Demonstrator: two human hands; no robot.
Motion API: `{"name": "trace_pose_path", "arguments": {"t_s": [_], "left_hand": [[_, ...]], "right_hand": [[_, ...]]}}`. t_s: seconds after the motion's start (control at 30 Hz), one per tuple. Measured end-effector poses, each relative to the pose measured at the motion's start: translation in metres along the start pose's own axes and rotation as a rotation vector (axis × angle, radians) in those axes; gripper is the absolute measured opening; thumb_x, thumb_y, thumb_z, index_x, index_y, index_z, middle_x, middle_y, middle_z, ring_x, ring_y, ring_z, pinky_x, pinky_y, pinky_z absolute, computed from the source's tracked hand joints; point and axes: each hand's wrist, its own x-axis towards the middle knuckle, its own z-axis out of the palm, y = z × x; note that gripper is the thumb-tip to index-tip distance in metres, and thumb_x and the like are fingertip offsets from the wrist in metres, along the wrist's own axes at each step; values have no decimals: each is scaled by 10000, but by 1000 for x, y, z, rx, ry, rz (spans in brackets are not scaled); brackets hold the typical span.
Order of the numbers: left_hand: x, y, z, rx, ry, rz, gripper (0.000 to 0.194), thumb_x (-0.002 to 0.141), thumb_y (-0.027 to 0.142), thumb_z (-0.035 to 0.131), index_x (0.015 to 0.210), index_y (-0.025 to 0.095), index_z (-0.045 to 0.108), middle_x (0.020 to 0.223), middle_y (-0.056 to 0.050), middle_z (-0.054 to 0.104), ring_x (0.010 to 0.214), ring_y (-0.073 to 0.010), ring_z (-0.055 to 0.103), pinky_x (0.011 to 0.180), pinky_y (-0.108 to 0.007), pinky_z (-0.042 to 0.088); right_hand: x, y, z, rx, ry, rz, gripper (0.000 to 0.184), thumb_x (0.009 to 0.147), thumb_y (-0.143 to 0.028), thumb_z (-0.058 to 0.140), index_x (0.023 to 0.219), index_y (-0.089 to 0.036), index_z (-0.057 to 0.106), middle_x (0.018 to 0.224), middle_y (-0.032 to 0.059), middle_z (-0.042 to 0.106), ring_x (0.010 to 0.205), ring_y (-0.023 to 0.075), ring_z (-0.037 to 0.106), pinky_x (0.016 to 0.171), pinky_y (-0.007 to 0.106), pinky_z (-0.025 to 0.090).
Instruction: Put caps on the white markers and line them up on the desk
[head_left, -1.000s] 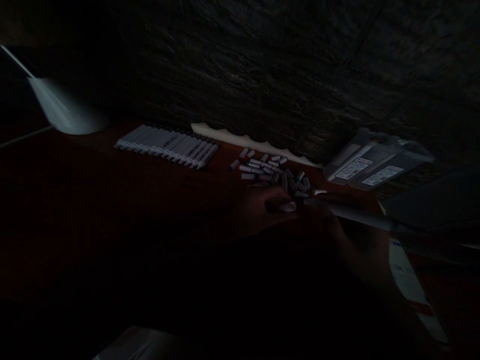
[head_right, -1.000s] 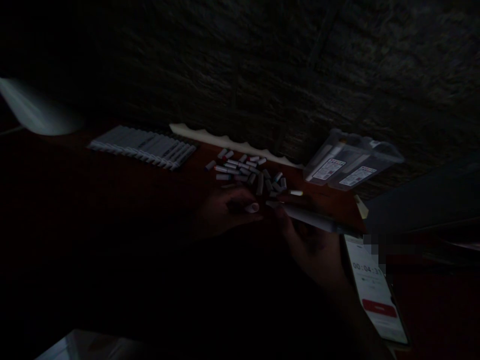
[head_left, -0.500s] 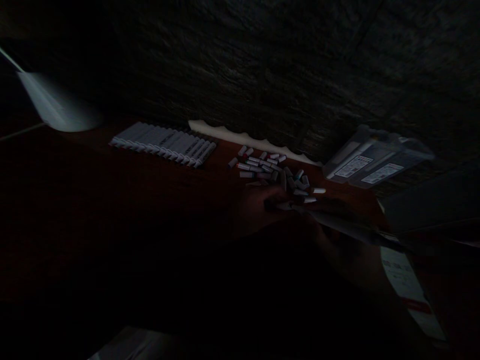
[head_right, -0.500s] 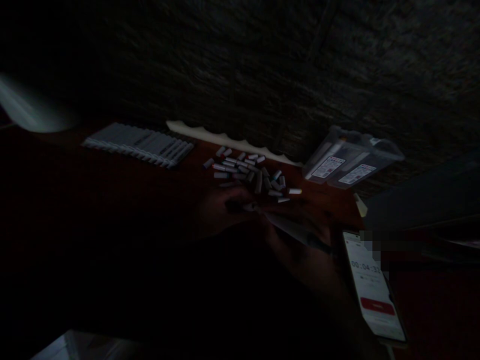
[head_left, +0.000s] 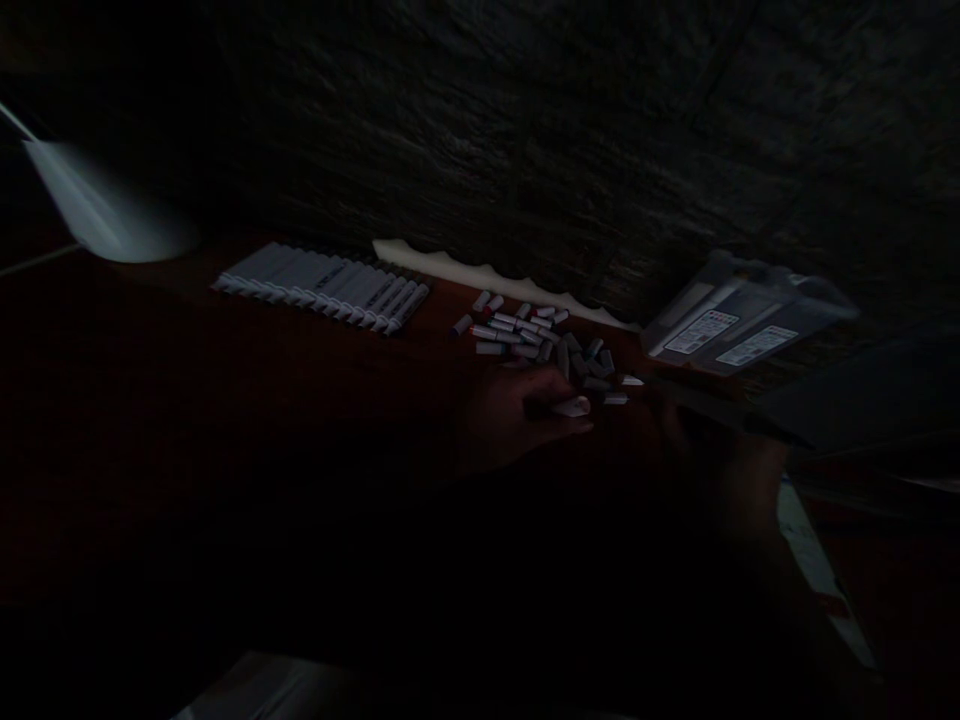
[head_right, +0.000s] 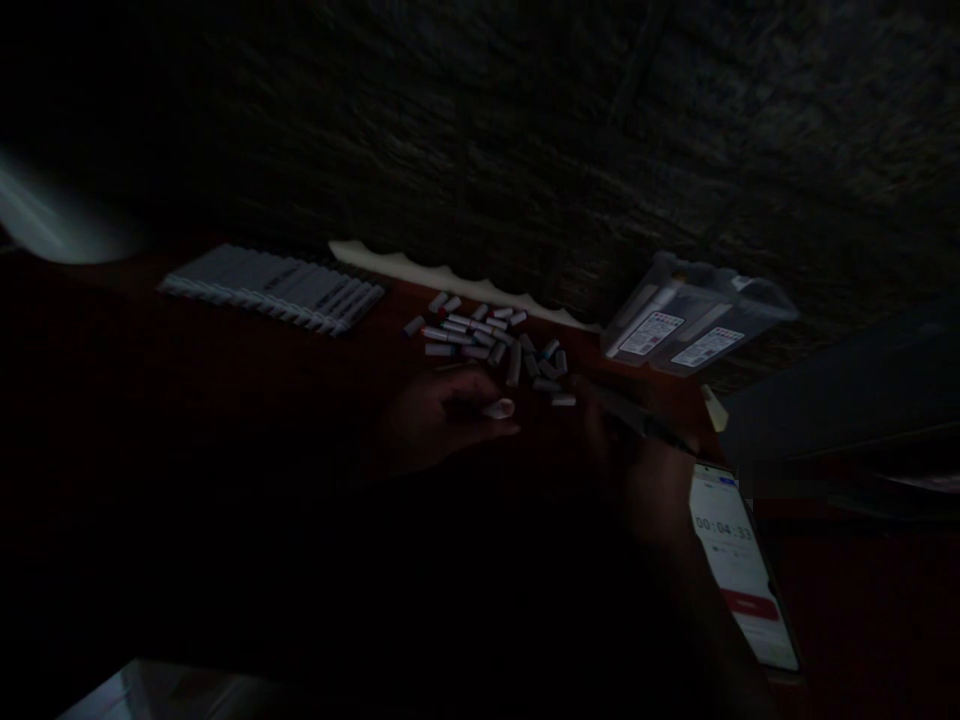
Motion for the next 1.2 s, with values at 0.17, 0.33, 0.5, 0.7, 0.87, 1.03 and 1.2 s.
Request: {"name": "trace_pose_path", "arguments": {"t_s": [0.17,0.33,0.5,0.7,0.87,1.03,1.2], "left_hand": [[0,-2,1,-62,17,-30,217,794,333,748,780,146,638,738,-4,653,691,-116,600,633,-223,467],[0,-4,2,-112,21,-16,214,782,325,755,802,150,633,760,-5,656,700,-118,602,645,-229,473],[0,-4,2,-85,41,-25,226,793,346,745,791,150,632,759,-7,656,708,-122,603,654,-232,477],[-1,-4,-3,63,-43,35,234,777,375,775,825,170,672,790,2,692,742,-132,623,679,-236,472],[0,-7,-3,162,-77,88,239,842,412,712,899,180,702,831,-5,716,775,-138,643,702,-242,471],[1,-14,0,277,-60,160,250,859,411,692,956,181,704,881,-29,730,819,-153,656,756,-266,492],[2,-17,-3,303,-50,183,286,860,435,685,962,168,671,874,-31,714,792,-147,650,736,-258,501]], "right_hand": [[2,2,4,42,-5,36,227,914,-322,594,1023,-181,734,981,109,746,858,246,715,718,361,580],[-1,1,7,66,0,41,240,908,-347,609,1032,-183,732,989,108,750,874,258,718,721,378,578],[-1,5,9,89,-30,77,266,907,-396,617,1011,-176,726,944,97,755,786,235,713,689,365,566],[-2,-2,8,149,-79,215,365,896,-487,611,833,-148,731,670,59,706,572,185,652,522,280,483],[-2,3,11,292,-67,293,399,890,-523,594,819,-144,695,715,68,716,639,198,676,560,284,506],[-2,4,13,365,-36,317,384,884,-513,603,921,-140,686,841,94,742,742,212,696,655,312,535],[0,-4,15,390,-55,321,409,883,-543,589,781,-150,643,700,50,686,620,166,623,584,271,468]]}}
